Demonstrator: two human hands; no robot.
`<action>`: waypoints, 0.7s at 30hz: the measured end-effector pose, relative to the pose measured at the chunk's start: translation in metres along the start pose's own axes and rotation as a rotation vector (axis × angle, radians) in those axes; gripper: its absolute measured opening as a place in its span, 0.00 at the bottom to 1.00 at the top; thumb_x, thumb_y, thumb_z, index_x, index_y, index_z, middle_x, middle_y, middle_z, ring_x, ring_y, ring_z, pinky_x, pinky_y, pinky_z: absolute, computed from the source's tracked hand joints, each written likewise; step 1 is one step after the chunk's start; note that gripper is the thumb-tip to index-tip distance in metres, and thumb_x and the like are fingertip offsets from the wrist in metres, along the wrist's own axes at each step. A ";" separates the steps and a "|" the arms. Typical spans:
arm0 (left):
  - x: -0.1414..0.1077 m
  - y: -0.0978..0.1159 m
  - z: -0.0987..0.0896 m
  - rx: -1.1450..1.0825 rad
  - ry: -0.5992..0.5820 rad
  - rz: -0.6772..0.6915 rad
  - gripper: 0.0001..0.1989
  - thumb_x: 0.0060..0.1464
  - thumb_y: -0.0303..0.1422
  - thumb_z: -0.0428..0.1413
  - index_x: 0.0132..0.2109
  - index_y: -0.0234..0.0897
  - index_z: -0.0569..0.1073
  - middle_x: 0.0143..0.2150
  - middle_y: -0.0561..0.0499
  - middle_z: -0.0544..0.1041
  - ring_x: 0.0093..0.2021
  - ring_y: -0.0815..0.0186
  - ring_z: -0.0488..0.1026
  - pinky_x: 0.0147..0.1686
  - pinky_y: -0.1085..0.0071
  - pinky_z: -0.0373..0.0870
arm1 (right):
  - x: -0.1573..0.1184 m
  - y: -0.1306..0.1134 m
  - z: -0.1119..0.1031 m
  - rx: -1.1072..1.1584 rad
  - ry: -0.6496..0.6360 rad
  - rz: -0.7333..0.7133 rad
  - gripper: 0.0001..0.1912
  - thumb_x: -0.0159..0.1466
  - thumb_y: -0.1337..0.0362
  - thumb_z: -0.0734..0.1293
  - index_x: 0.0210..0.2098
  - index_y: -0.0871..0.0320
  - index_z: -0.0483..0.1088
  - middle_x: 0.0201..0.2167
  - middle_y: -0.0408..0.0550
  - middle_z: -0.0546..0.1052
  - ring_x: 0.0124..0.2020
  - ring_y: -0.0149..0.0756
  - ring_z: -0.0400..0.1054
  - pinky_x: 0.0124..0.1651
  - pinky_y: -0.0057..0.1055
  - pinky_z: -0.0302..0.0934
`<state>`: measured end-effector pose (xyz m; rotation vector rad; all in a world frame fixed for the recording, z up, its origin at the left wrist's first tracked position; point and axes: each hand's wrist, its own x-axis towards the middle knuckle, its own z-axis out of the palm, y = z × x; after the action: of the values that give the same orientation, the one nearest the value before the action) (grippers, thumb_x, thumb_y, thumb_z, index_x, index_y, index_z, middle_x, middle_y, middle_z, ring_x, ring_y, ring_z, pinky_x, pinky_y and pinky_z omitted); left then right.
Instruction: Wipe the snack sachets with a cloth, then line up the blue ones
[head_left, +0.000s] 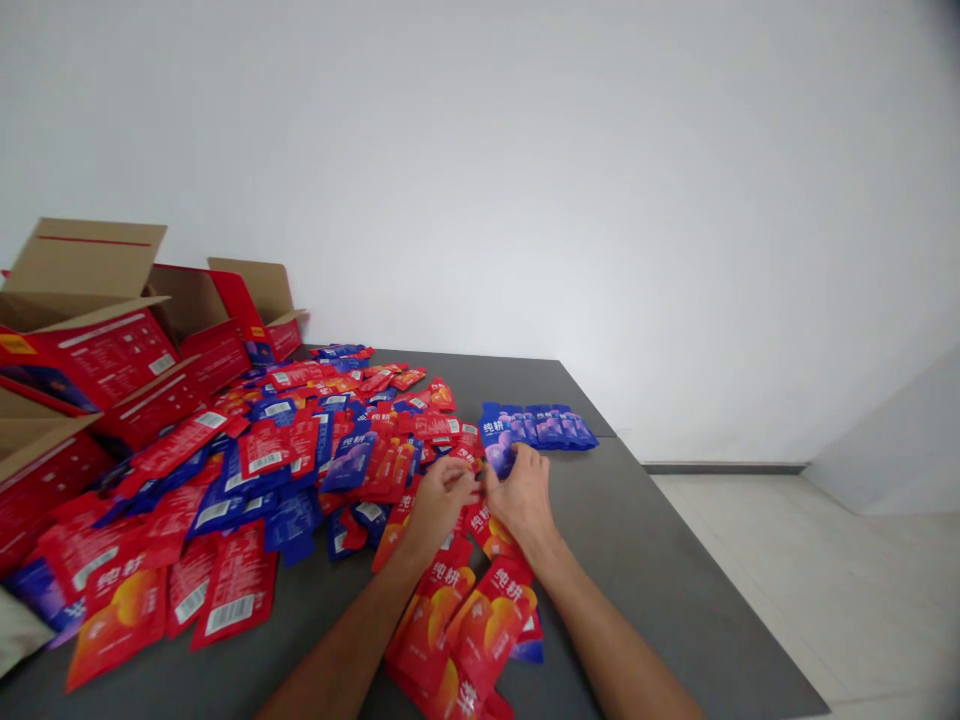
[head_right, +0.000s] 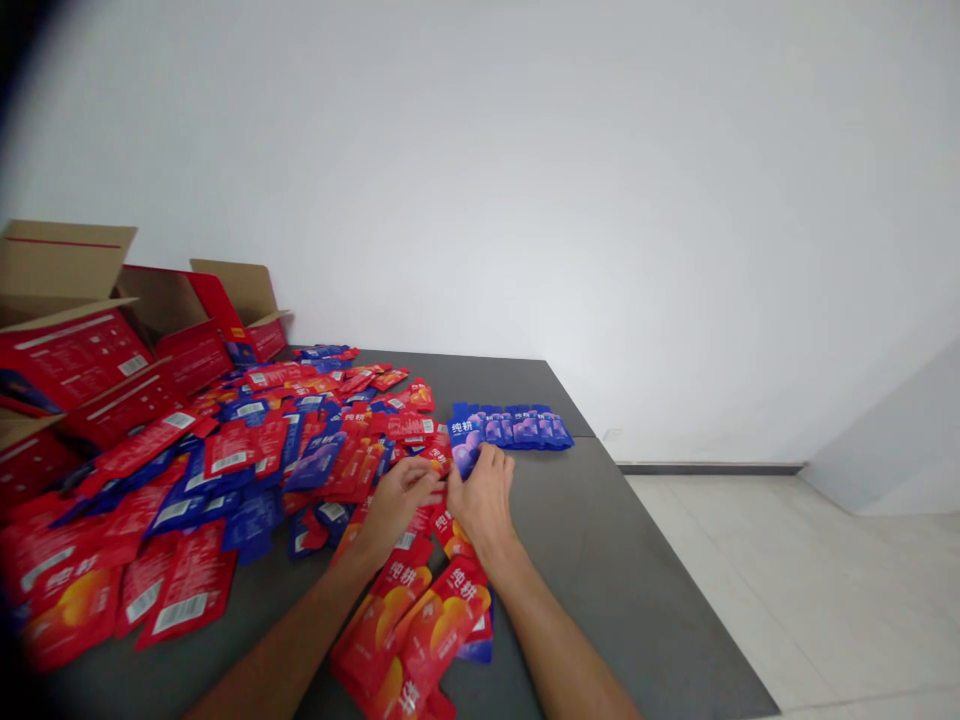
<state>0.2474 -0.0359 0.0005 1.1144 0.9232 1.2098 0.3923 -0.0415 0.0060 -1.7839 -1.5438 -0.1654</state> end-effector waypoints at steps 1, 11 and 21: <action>-0.001 0.001 0.001 -0.009 -0.011 -0.010 0.15 0.51 0.41 0.61 0.42 0.37 0.71 0.41 0.44 0.78 0.41 0.58 0.79 0.40 0.60 0.77 | 0.008 0.007 0.001 -0.049 -0.002 0.008 0.21 0.61 0.57 0.65 0.49 0.66 0.66 0.44 0.63 0.72 0.49 0.53 0.63 0.52 0.46 0.57; -0.002 0.004 0.001 0.054 -0.031 0.019 0.09 0.52 0.35 0.58 0.41 0.36 0.71 0.39 0.46 0.77 0.38 0.59 0.79 0.36 0.64 0.76 | 0.072 0.047 0.020 -0.392 -0.056 0.171 0.24 0.63 0.55 0.64 0.47 0.72 0.69 0.46 0.71 0.72 0.51 0.61 0.62 0.49 0.46 0.56; 0.001 0.003 -0.002 0.150 -0.050 0.063 0.05 0.54 0.33 0.55 0.38 0.37 0.71 0.37 0.47 0.78 0.38 0.60 0.79 0.35 0.67 0.73 | 0.080 0.067 0.038 -0.482 -0.088 0.167 0.24 0.64 0.56 0.61 0.46 0.74 0.72 0.47 0.73 0.72 0.53 0.63 0.59 0.50 0.49 0.54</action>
<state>0.2444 -0.0349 0.0033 1.2958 0.9589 1.1737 0.4589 0.0463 -0.0072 -2.3126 -1.4920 -0.4098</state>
